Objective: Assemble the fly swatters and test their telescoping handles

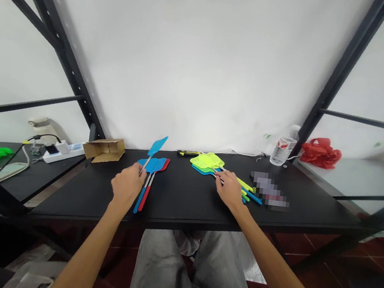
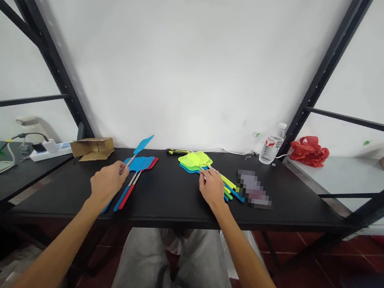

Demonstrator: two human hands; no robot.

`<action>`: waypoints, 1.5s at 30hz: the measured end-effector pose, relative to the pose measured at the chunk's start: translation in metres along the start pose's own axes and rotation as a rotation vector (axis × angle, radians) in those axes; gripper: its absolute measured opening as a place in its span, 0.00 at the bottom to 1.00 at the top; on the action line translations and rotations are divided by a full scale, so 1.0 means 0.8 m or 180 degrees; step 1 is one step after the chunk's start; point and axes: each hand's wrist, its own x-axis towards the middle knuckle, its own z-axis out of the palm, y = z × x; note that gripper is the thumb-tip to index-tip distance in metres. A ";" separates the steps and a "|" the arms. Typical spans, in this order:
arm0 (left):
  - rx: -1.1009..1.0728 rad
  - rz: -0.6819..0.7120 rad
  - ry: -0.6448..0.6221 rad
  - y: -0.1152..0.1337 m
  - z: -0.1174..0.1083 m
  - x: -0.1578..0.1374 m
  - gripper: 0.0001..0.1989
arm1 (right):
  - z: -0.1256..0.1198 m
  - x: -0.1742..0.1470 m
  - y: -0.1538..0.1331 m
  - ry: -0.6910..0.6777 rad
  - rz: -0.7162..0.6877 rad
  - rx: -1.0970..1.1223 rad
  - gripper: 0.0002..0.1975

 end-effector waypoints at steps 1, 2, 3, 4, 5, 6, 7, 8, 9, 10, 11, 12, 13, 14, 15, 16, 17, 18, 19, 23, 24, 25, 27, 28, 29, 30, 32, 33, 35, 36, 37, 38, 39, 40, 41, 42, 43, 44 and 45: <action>-0.0022 0.0139 0.0036 0.014 -0.004 -0.001 0.19 | 0.002 0.002 -0.002 -0.0016 0.0062 0.0325 0.15; -0.0070 0.0306 0.0081 0.030 -0.006 -0.002 0.19 | 0.006 0.006 -0.004 -0.0048 0.0183 0.0717 0.15; -0.0160 0.0494 0.0081 0.048 -0.005 -0.003 0.19 | 0.010 0.009 -0.007 -0.0095 0.0369 0.1176 0.16; -0.0285 0.0682 0.0075 0.065 -0.001 -0.005 0.19 | 0.015 0.013 -0.009 -0.0149 0.0607 0.1688 0.17; -0.0407 0.0851 0.0022 0.081 0.005 -0.008 0.19 | 0.021 0.018 -0.011 -0.0182 0.0887 0.2216 0.19; -0.0514 0.1032 -0.0039 0.094 0.013 -0.011 0.18 | 0.026 0.022 -0.012 -0.0191 0.1175 0.2725 0.21; -0.0596 0.1185 -0.0078 0.105 0.022 -0.014 0.17 | 0.031 0.025 -0.013 -0.0198 0.1435 0.3174 0.23; -0.0649 0.1310 -0.0117 0.113 0.033 -0.017 0.17 | 0.035 0.028 -0.013 -0.0198 0.1652 0.3534 0.23; -0.0683 0.1404 -0.0133 0.117 0.044 -0.020 0.17 | 0.038 0.030 -0.013 -0.0188 0.1817 0.3783 0.23; -0.0708 0.1438 -0.0131 0.119 0.054 -0.023 0.17 | 0.041 0.031 -0.012 -0.0169 0.1941 0.3924 0.24; -0.0736 0.1429 -0.0099 0.119 0.063 -0.026 0.18 | 0.042 0.032 -0.011 -0.0142 0.2021 0.3983 0.24; -0.0773 0.1395 -0.0040 0.117 0.070 -0.028 0.18 | 0.043 0.031 -0.010 -0.0102 0.2068 0.3993 0.26; -0.0812 0.1353 0.0024 0.115 0.076 -0.029 0.18 | 0.044 0.030 -0.009 -0.0036 0.2091 0.3973 0.28; -0.0849 0.1326 0.0076 0.112 0.080 -0.030 0.19 | 0.044 0.028 -0.008 0.0035 0.2072 0.3949 0.29; -0.0881 0.1322 0.0105 0.111 0.083 -0.030 0.19 | 0.044 0.027 -0.008 0.0076 0.2017 0.3946 0.30; -0.0904 0.1341 0.0107 0.110 0.085 -0.030 0.19 | 0.044 0.025 -0.008 0.0055 0.1950 0.3982 0.29; -0.0916 0.1386 0.0086 0.110 0.085 -0.031 0.19 | 0.043 0.023 -0.010 -0.0040 0.1891 0.4054 0.27; -0.0923 0.1448 0.0054 0.111 0.086 -0.032 0.19 | 0.043 0.021 -0.012 -0.0186 0.1852 0.4146 0.25; -0.0930 0.1523 0.0022 0.112 0.085 -0.033 0.19 | 0.044 0.020 -0.015 -0.0379 0.1823 0.4246 0.23; -0.0987 0.1880 -0.0063 0.120 0.084 -0.039 0.19 | 0.046 0.014 -0.028 -0.0995 0.1685 0.4426 0.20; -0.1018 0.1956 -0.0062 0.121 0.084 -0.041 0.19 | 0.047 0.014 -0.030 -0.1015 0.1663 0.4402 0.19; -0.1053 0.2018 -0.0050 0.122 0.085 -0.041 0.19 | 0.048 0.013 -0.031 -0.0987 0.1666 0.4371 0.19; -0.1110 0.2087 -0.0018 0.122 0.086 -0.041 0.20 | 0.050 0.013 -0.032 -0.0870 0.1701 0.4310 0.19; -0.1127 0.2094 -0.0005 0.121 0.087 -0.041 0.20 | 0.051 0.013 -0.031 -0.0830 0.1713 0.4288 0.19; -0.1133 0.2087 0.0004 0.121 0.088 -0.040 0.20 | 0.051 0.014 -0.031 -0.0806 0.1719 0.4270 0.18; -0.1131 0.2073 0.0007 0.120 0.089 -0.039 0.20 | 0.052 0.014 -0.030 -0.0786 0.1725 0.4255 0.18; -0.1133 0.2045 0.0007 0.119 0.090 -0.038 0.19 | 0.052 0.014 -0.029 -0.0739 0.1750 0.4232 0.18; -0.1141 0.2035 0.0011 0.119 0.090 -0.037 0.19 | 0.053 0.014 -0.029 -0.0697 0.1766 0.4233 0.17; -0.1160 0.2022 0.0046 0.118 0.090 -0.037 0.19 | 0.052 0.015 -0.027 -0.0607 0.1770 0.4273 0.17; -0.1159 0.2014 0.0081 0.117 0.090 -0.037 0.18 | 0.051 0.016 -0.027 -0.0553 0.1766 0.4303 0.17; -0.1141 0.1999 0.0123 0.116 0.090 -0.037 0.18 | 0.050 0.017 -0.026 -0.0487 0.1761 0.4334 0.16; -0.1110 0.1974 0.0173 0.115 0.090 -0.037 0.18 | 0.049 0.018 -0.025 -0.0403 0.1764 0.4369 0.17; -0.1070 0.1945 0.0227 0.114 0.090 -0.037 0.18 | 0.047 0.019 -0.024 -0.0302 0.1774 0.4405 0.17; -0.1024 0.1921 0.0287 0.114 0.089 -0.037 0.18 | 0.044 0.020 -0.023 -0.0188 0.1787 0.4439 0.17; -0.0975 0.1911 0.0358 0.113 0.089 -0.037 0.18 | 0.042 0.021 -0.022 -0.0074 0.1795 0.4472 0.17; -0.0929 0.1919 0.0438 0.112 0.088 -0.036 0.18 | 0.040 0.022 -0.022 0.0025 0.1789 0.4501 0.17; -0.0890 0.1940 0.0526 0.112 0.087 -0.036 0.18 | 0.038 0.023 -0.021 0.0110 0.1773 0.4525 0.17; -0.0859 0.1968 0.0614 0.112 0.087 -0.035 0.18 | 0.037 0.023 -0.021 0.0188 0.1751 0.4544 0.16; -0.0834 0.1993 0.0696 0.112 0.086 -0.034 0.18 | 0.036 0.024 -0.021 0.0266 0.1727 0.4557 0.16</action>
